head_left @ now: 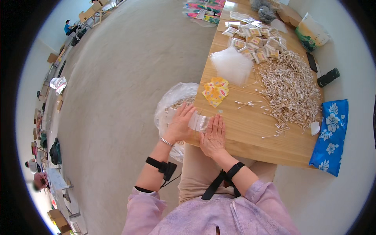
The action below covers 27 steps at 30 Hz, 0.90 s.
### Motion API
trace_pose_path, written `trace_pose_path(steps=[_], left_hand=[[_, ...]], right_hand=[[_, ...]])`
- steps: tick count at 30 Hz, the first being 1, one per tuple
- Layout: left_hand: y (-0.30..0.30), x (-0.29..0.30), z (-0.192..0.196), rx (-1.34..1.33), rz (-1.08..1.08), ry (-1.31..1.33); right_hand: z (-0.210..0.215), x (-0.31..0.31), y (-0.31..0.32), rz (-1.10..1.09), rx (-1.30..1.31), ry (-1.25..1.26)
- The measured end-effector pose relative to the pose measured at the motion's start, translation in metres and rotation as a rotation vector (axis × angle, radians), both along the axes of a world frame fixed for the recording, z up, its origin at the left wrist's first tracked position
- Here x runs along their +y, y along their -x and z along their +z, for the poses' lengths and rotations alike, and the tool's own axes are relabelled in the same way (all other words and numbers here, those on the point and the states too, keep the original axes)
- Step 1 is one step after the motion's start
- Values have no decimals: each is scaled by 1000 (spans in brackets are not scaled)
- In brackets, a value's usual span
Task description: The recorder is counting and placing cotton swabs into small plastic bags.
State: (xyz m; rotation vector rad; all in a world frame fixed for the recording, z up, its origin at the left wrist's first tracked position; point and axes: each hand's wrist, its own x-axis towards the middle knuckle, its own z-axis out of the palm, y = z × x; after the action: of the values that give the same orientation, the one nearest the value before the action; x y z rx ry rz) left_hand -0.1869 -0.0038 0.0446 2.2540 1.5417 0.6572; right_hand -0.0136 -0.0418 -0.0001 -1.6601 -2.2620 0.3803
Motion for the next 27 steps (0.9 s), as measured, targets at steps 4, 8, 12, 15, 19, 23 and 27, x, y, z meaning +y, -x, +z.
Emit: trace_pose_path(steps=[4,8,12,15,19,23,27], left_hand=[[23,7,14,264,-66,111],[28,10,15,295,-133,119],[26,12,21,315,-149,96],[26,12,22,329,-150,118],[29,12,20,295,-157,100],[33,11,13,219,-134,119],[35,12,9,210,-133,121]], right_hand=[[4,2,15,19,8,21],[4,1,25,18,-8,11],[5,1,38,14,6,10],[3,2,50,-14,20,9],[2,0,54,-22,12,-13],[4,-5,58,3,-5,17],[4,-4,60,13,31,48]])
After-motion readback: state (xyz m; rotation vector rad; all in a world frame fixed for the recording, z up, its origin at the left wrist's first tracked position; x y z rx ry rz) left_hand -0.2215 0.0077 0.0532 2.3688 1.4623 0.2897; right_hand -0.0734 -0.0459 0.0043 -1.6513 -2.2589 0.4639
